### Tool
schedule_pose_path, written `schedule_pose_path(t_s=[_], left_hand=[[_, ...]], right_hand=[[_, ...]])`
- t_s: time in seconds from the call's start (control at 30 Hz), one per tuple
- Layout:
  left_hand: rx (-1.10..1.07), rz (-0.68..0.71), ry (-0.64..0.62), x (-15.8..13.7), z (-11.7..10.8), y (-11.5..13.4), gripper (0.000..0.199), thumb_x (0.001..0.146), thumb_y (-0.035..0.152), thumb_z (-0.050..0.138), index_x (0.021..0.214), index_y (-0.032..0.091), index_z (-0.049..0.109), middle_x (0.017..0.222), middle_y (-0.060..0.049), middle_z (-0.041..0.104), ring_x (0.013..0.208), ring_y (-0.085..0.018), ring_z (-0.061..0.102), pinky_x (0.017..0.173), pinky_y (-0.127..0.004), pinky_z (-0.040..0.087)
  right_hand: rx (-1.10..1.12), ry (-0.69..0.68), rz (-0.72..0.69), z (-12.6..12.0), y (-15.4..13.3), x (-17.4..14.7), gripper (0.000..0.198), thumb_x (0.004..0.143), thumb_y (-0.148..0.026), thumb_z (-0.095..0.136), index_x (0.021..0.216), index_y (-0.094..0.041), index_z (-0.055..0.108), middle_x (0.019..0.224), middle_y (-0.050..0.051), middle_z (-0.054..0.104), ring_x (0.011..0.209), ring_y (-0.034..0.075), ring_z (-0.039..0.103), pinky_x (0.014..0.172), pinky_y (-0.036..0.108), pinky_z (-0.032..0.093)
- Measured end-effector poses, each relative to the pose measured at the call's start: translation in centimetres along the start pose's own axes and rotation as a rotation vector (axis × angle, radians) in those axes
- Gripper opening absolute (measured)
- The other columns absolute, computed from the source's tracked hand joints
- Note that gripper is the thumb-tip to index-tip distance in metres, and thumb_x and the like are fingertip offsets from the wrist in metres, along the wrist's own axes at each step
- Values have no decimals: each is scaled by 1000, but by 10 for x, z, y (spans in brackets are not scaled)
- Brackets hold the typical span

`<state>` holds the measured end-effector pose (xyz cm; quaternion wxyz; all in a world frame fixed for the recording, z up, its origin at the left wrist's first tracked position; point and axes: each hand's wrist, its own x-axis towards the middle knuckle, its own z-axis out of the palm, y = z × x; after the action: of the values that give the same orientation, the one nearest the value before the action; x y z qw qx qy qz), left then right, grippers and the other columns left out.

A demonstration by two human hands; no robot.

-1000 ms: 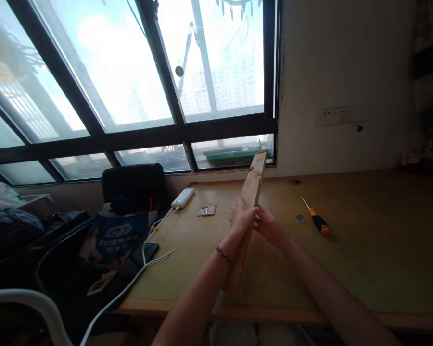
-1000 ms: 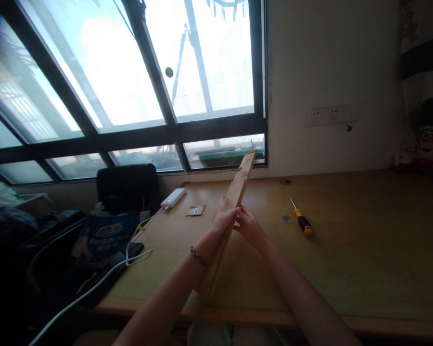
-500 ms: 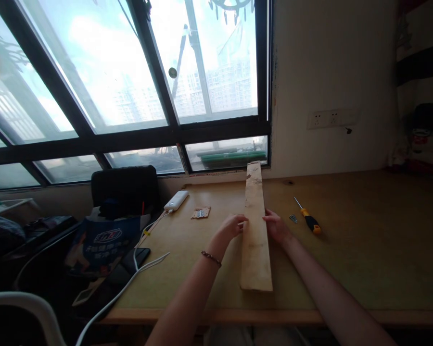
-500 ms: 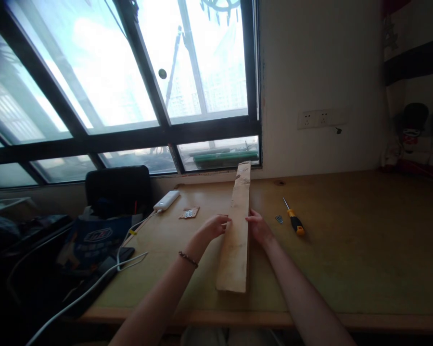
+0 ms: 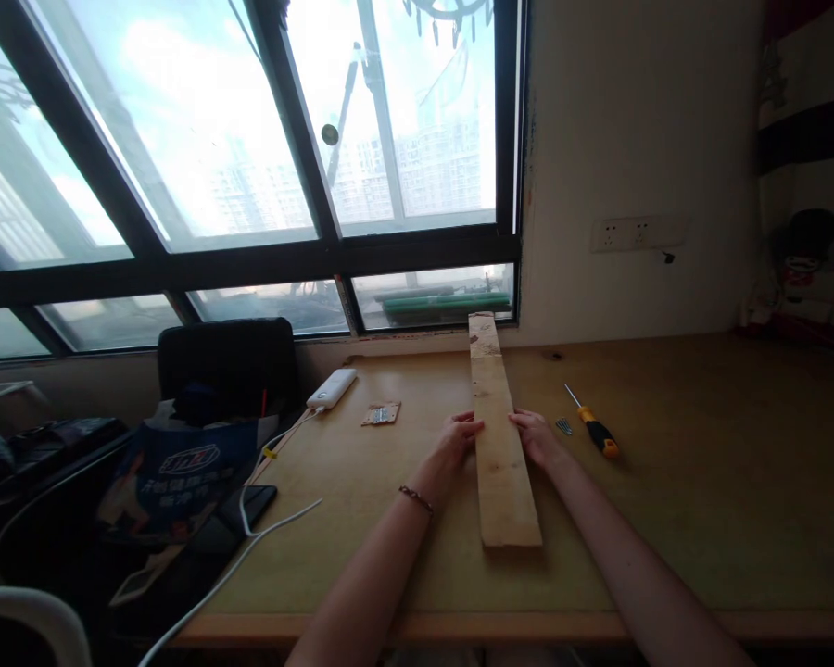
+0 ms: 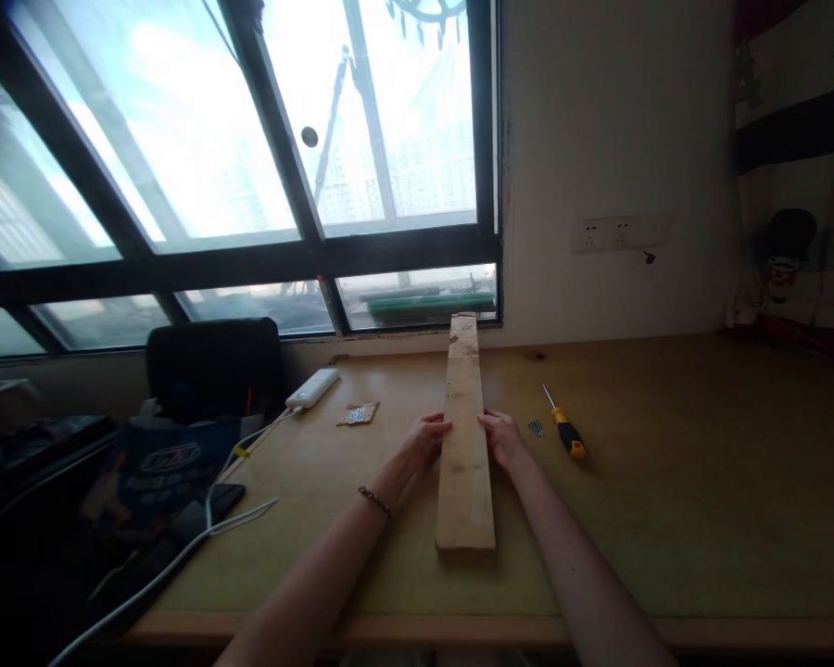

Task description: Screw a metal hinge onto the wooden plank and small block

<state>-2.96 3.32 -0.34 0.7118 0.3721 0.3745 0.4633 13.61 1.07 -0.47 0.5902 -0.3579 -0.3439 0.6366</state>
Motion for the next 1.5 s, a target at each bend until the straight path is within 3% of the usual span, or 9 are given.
schedule_pose_path(t_s=[0.07,0.17,0.53,0.87,1.33,1.5], left_hand=[[-27,-5,9,3,0,-3,31,58,4,69,88,10,62,93,-13,67,85,-22,65,78,-30,53],[-42,-18,3,7,-1,-5,30,59,4,69,87,8,62,94,-14,67,86,-22,65,80,-31,53],[-32,24,-174,10,-8,-7,26,68,12,66,94,8,63,96,-15,67,86,-21,65,81,-31,52],[-60,59,-260,13,2,-15,30,74,20,62,102,10,61,100,-15,66,88,-21,64,84,-34,49],[-19,124,-299,20,17,-27,40,73,32,64,106,11,60,102,-13,65,94,-23,61,91,-39,43],[-22,122,-216,23,18,-30,37,74,35,62,103,13,59,104,-12,64,95,-20,61,91,-36,43]], right_hand=[[-4,62,2,-4,4,3,19,58,-16,64,77,-16,63,74,5,70,75,23,66,66,32,53],[-34,37,23,-6,7,4,22,57,-14,63,79,-15,64,73,6,71,73,24,66,64,33,54],[-52,32,50,-5,10,5,37,54,-13,60,90,-13,66,79,8,71,71,24,66,62,33,53],[-25,179,42,-15,9,11,45,48,-11,60,92,-10,66,71,7,71,66,24,66,56,30,50],[-45,272,62,-28,-2,7,43,49,-12,61,91,-11,67,68,7,70,68,26,66,58,33,52],[-68,283,74,-37,-8,10,43,49,-9,59,91,-11,67,69,7,70,67,25,66,59,33,52]])
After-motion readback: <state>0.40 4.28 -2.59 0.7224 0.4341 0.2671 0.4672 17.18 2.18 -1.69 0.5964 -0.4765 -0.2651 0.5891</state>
